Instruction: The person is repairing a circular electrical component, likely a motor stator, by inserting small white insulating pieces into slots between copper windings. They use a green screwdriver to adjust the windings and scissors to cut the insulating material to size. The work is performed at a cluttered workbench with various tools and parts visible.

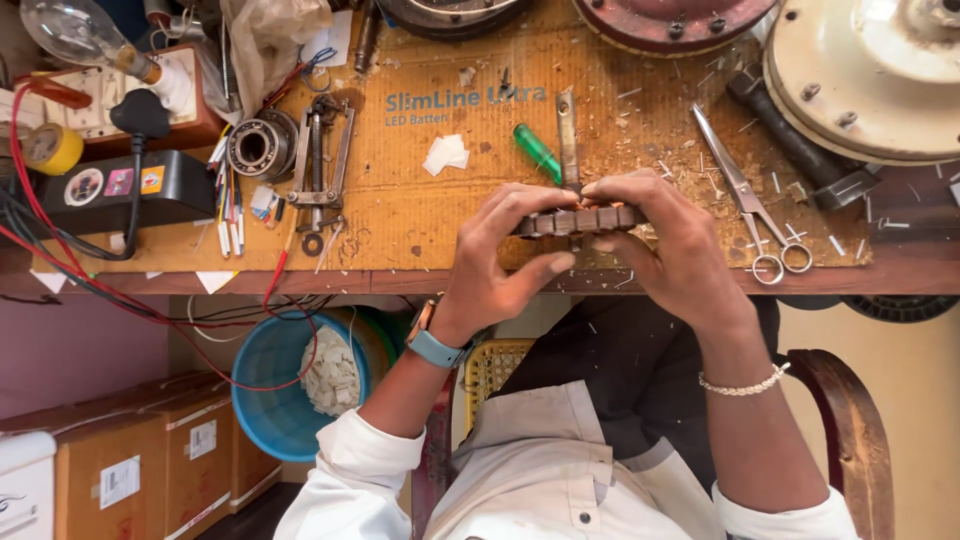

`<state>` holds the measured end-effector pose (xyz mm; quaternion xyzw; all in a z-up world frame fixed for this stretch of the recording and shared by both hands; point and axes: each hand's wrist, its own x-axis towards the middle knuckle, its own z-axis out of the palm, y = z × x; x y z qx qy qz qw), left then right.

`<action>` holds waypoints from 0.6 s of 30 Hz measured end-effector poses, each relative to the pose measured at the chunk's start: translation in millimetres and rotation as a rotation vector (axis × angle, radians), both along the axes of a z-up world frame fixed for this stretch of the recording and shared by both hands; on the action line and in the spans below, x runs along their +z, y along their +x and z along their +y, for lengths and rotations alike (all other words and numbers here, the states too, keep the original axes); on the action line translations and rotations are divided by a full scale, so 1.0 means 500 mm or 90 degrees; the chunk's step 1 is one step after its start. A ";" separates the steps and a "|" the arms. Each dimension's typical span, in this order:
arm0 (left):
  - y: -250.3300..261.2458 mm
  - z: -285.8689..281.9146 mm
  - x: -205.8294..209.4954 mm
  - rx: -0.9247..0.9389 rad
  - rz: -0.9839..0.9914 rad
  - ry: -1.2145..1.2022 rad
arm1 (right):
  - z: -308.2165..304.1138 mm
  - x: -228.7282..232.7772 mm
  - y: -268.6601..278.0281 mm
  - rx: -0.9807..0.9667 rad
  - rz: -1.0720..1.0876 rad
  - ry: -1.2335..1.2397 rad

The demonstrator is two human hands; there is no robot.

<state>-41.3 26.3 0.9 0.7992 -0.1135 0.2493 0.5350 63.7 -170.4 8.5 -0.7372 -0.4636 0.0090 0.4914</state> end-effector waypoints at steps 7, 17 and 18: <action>-0.028 0.021 0.058 -0.006 0.165 -0.003 | 0.021 0.007 -0.004 0.079 -0.070 0.009; -0.034 0.007 0.099 -0.045 0.276 0.060 | 0.011 0.012 -0.028 0.114 -0.066 -0.008; -0.035 0.004 0.097 -0.034 0.271 0.072 | 0.012 0.011 -0.028 0.113 -0.061 -0.007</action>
